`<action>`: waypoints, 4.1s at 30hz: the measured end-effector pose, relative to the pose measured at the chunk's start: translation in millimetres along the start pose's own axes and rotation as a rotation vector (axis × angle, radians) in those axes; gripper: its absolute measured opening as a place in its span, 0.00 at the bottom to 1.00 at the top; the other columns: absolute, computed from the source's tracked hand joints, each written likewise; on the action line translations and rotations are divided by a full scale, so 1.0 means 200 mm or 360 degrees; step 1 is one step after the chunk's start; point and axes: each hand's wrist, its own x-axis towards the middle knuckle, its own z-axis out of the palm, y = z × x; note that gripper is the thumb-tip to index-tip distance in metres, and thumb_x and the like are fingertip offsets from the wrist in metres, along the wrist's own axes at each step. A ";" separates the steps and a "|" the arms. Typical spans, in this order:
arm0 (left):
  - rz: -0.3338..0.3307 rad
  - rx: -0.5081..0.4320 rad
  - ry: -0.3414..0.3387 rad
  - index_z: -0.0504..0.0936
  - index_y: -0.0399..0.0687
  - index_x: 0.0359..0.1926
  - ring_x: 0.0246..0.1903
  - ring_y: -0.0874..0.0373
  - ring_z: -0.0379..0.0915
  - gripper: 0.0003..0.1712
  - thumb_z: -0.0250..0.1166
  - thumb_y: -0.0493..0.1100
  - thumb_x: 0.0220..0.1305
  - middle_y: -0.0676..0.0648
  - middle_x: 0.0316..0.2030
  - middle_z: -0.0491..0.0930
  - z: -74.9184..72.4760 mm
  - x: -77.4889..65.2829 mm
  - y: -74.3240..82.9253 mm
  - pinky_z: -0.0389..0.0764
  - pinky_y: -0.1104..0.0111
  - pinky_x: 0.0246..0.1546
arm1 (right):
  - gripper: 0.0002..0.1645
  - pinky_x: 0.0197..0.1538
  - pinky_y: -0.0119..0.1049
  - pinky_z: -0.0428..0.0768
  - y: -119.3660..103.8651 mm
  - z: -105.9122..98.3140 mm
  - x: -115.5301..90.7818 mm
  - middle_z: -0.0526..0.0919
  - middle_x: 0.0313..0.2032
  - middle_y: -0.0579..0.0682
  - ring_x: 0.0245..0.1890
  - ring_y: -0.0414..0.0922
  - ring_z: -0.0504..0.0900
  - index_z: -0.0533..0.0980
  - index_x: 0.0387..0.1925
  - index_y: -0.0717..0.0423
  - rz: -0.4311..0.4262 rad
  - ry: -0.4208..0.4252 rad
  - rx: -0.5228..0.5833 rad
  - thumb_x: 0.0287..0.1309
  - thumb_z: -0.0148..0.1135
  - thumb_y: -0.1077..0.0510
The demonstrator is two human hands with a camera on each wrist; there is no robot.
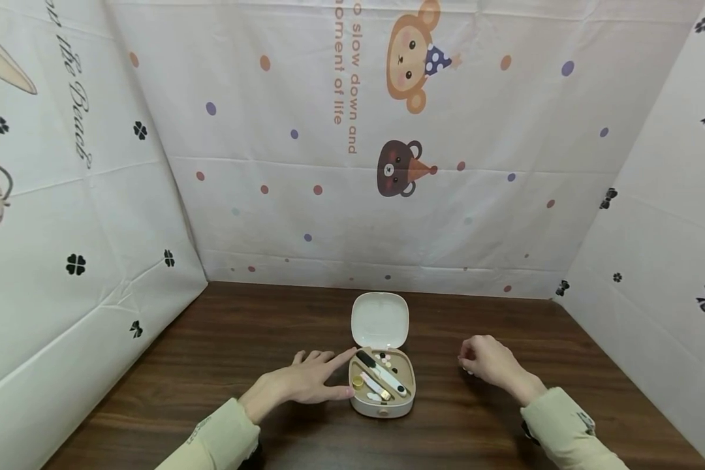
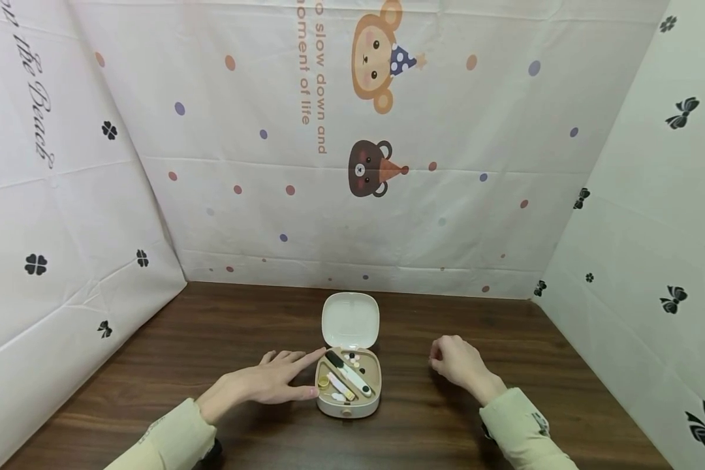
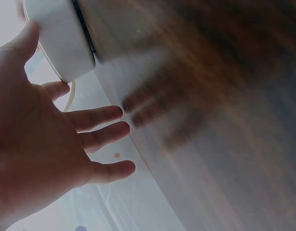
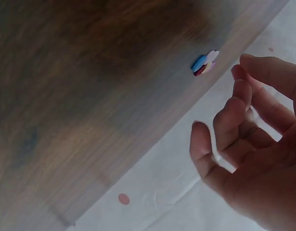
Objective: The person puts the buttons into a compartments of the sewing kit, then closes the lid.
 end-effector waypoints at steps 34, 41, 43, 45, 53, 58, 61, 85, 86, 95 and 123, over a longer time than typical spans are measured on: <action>-0.0011 0.0003 -0.0003 0.47 0.70 0.75 0.69 0.40 0.57 0.46 0.48 0.76 0.61 0.40 0.69 0.63 -0.01 0.00 0.01 0.51 0.37 0.67 | 0.08 0.25 0.37 0.69 0.01 0.02 0.00 0.80 0.21 0.41 0.21 0.39 0.71 0.79 0.20 0.50 0.0110 -0.0088 -0.0048 0.47 0.72 0.61; -0.0002 0.0019 0.0003 0.47 0.69 0.76 0.69 0.40 0.57 0.47 0.48 0.76 0.61 0.40 0.69 0.63 0.00 0.01 0.00 0.52 0.37 0.66 | 0.08 0.25 0.37 0.69 0.01 0.02 0.00 0.79 0.21 0.42 0.21 0.39 0.72 0.79 0.20 0.50 0.0127 -0.0096 -0.0027 0.47 0.72 0.61; -0.0003 0.0021 0.0004 0.47 0.69 0.76 0.69 0.40 0.57 0.47 0.48 0.77 0.61 0.40 0.69 0.63 0.00 0.01 0.00 0.52 0.37 0.66 | 0.08 0.25 0.37 0.70 0.01 0.02 0.00 0.80 0.21 0.42 0.21 0.39 0.72 0.80 0.20 0.50 0.0133 -0.0098 -0.0027 0.47 0.72 0.61; -0.0001 0.0021 0.0005 0.47 0.69 0.76 0.69 0.40 0.57 0.47 0.48 0.77 0.61 0.40 0.69 0.63 0.00 0.01 0.00 0.52 0.36 0.66 | 0.08 0.25 0.37 0.70 0.01 0.02 0.00 0.80 0.22 0.42 0.21 0.39 0.72 0.80 0.20 0.50 0.0124 -0.0094 -0.0037 0.47 0.72 0.61; -0.0004 0.0005 0.0004 0.47 0.70 0.75 0.69 0.40 0.57 0.46 0.48 0.76 0.61 0.40 0.69 0.63 0.00 0.01 0.00 0.51 0.36 0.66 | 0.09 0.25 0.37 0.69 0.02 0.03 0.01 0.79 0.20 0.41 0.20 0.39 0.71 0.79 0.19 0.49 0.0103 -0.0077 -0.0045 0.47 0.72 0.62; -0.0009 -0.0014 -0.0003 0.47 0.70 0.75 0.69 0.39 0.57 0.46 0.49 0.76 0.61 0.40 0.69 0.62 0.00 0.01 0.00 0.51 0.36 0.66 | 0.09 0.24 0.35 0.68 0.02 0.02 0.00 0.78 0.19 0.42 0.19 0.38 0.70 0.80 0.19 0.50 0.0057 -0.0082 -0.0046 0.48 0.71 0.62; -0.0013 -0.0018 -0.0005 0.47 0.70 0.75 0.69 0.39 0.56 0.46 0.49 0.76 0.61 0.40 0.70 0.62 0.00 0.01 0.00 0.51 0.36 0.66 | 0.08 0.24 0.34 0.69 0.02 0.02 0.00 0.79 0.20 0.42 0.19 0.37 0.70 0.80 0.19 0.50 0.0011 -0.0067 -0.0084 0.48 0.71 0.62; -0.0002 0.0005 0.0012 0.47 0.68 0.76 0.69 0.41 0.58 0.46 0.48 0.76 0.62 0.40 0.69 0.63 0.00 0.00 0.00 0.52 0.36 0.66 | 0.16 0.35 0.42 0.65 0.02 0.06 0.03 0.70 0.15 0.38 0.18 0.37 0.63 0.69 0.13 0.46 -0.0209 -0.0048 -0.0426 0.44 0.69 0.59; -0.0003 0.0004 0.0012 0.47 0.68 0.76 0.69 0.41 0.58 0.46 0.48 0.76 0.62 0.40 0.69 0.63 0.00 0.00 0.00 0.52 0.36 0.66 | 0.16 0.36 0.43 0.66 0.02 0.05 0.03 0.70 0.15 0.38 0.18 0.37 0.63 0.69 0.13 0.46 -0.0207 -0.0055 -0.0418 0.44 0.69 0.59; -0.0003 0.0000 0.0012 0.47 0.68 0.76 0.69 0.41 0.57 0.46 0.48 0.76 0.62 0.40 0.69 0.63 0.00 0.00 0.00 0.51 0.36 0.66 | 0.16 0.37 0.45 0.66 0.02 0.05 0.02 0.69 0.15 0.39 0.17 0.37 0.63 0.69 0.14 0.46 -0.0198 -0.0066 -0.0397 0.44 0.69 0.58; 0.0003 -0.0009 0.0010 0.47 0.67 0.76 0.69 0.40 0.57 0.47 0.48 0.76 0.62 0.40 0.70 0.62 0.01 0.00 0.01 0.50 0.36 0.67 | 0.11 0.25 0.29 0.63 -0.16 0.01 0.09 0.71 0.14 0.35 0.16 0.32 0.64 0.72 0.12 0.43 -0.0379 0.0100 -0.0314 0.38 0.66 0.57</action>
